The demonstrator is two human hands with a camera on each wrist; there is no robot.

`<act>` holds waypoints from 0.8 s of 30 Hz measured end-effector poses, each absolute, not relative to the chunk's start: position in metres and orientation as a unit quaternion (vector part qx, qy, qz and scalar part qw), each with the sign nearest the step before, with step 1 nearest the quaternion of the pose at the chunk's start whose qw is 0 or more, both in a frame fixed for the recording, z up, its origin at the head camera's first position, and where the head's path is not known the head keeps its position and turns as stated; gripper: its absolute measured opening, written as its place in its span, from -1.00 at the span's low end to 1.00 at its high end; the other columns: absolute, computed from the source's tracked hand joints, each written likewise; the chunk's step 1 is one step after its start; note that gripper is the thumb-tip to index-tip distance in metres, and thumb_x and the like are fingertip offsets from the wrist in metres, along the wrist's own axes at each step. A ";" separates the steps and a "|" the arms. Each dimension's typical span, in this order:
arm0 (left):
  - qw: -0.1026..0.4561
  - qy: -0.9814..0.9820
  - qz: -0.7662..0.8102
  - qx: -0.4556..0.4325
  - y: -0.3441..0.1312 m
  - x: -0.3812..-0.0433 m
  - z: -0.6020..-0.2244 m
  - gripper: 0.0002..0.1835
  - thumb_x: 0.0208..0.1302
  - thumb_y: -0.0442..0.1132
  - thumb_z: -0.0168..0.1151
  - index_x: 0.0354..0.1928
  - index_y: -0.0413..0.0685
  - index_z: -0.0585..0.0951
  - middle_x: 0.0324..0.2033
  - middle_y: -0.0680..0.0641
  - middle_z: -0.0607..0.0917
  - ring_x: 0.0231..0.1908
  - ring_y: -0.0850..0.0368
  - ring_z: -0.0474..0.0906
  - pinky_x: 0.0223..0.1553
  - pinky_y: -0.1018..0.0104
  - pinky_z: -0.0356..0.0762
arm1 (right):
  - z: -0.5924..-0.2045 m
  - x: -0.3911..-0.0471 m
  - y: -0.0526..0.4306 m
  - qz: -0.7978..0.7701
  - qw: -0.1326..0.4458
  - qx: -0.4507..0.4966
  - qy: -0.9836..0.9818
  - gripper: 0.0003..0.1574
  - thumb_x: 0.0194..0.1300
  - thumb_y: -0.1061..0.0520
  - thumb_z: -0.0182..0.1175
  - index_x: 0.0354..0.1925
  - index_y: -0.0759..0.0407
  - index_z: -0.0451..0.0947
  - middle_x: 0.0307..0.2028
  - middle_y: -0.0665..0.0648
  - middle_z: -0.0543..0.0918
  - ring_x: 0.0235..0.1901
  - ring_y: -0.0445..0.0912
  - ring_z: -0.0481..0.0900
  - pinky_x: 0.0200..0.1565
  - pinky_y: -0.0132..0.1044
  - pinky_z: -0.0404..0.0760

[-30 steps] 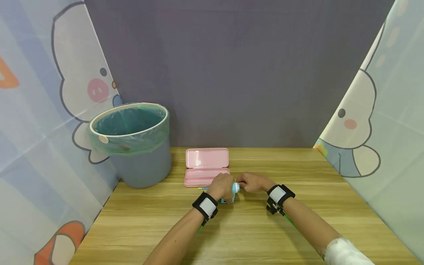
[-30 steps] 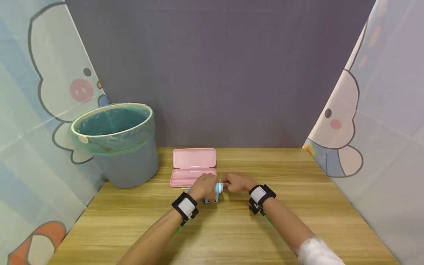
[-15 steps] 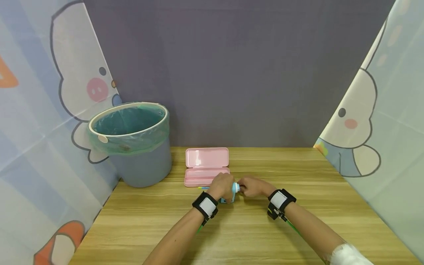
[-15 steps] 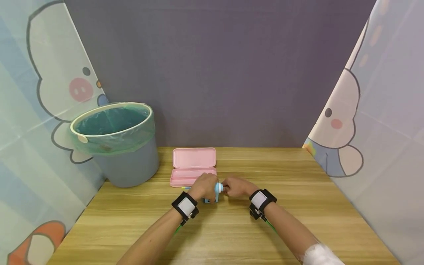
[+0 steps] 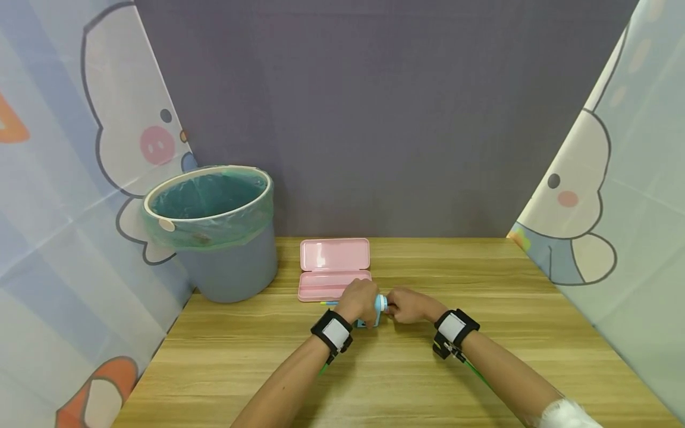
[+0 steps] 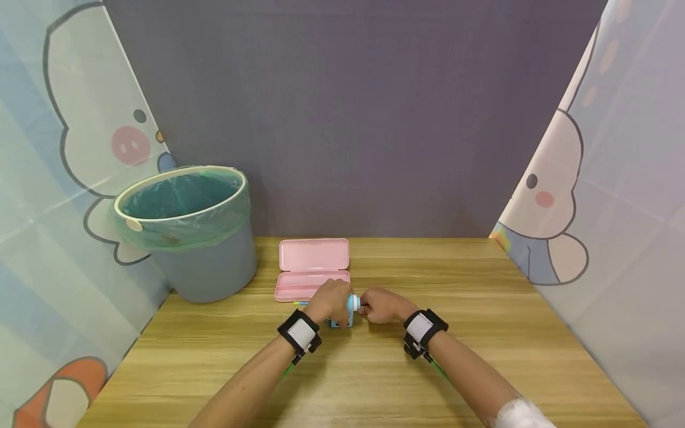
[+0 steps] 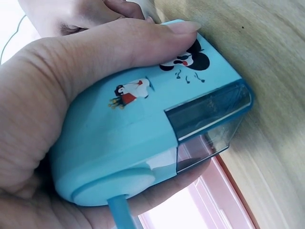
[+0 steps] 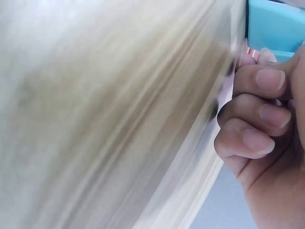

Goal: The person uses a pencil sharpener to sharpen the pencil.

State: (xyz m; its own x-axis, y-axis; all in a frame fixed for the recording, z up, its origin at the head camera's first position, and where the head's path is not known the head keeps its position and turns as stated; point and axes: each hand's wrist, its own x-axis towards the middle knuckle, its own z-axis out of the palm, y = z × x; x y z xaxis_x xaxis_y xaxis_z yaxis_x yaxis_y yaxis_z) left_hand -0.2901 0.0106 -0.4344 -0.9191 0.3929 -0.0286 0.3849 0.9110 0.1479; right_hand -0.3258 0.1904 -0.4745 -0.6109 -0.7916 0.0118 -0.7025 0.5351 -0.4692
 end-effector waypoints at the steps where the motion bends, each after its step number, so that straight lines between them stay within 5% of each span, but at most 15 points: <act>1: 0.032 0.977 0.074 0.198 0.011 -0.290 -0.435 -0.59 -0.40 -0.26 0.77 -0.58 0.03 0.60 -0.56 0.08 0.59 -0.50 0.15 0.46 -0.48 0.38 0.48 | -0.475 -0.325 0.190 -0.216 0.098 -0.433 0.870 -0.56 0.34 0.36 0.13 -0.65 0.05 0.45 -0.66 -0.22 0.31 -0.68 -0.39 0.17 -0.54 -0.51 0.17; 24: 0.040 0.979 0.085 0.181 0.012 -0.289 -0.433 -0.60 -0.38 -0.26 0.78 -0.59 0.00 0.63 -0.56 0.07 0.62 -0.49 0.14 0.48 -0.46 0.38 0.51 | -0.477 -0.306 0.195 -0.212 0.091 -0.458 0.859 -0.52 0.42 0.31 0.12 -0.64 0.01 0.36 -0.65 -0.23 0.20 -0.64 -0.40 0.13 -0.51 -0.52 0.15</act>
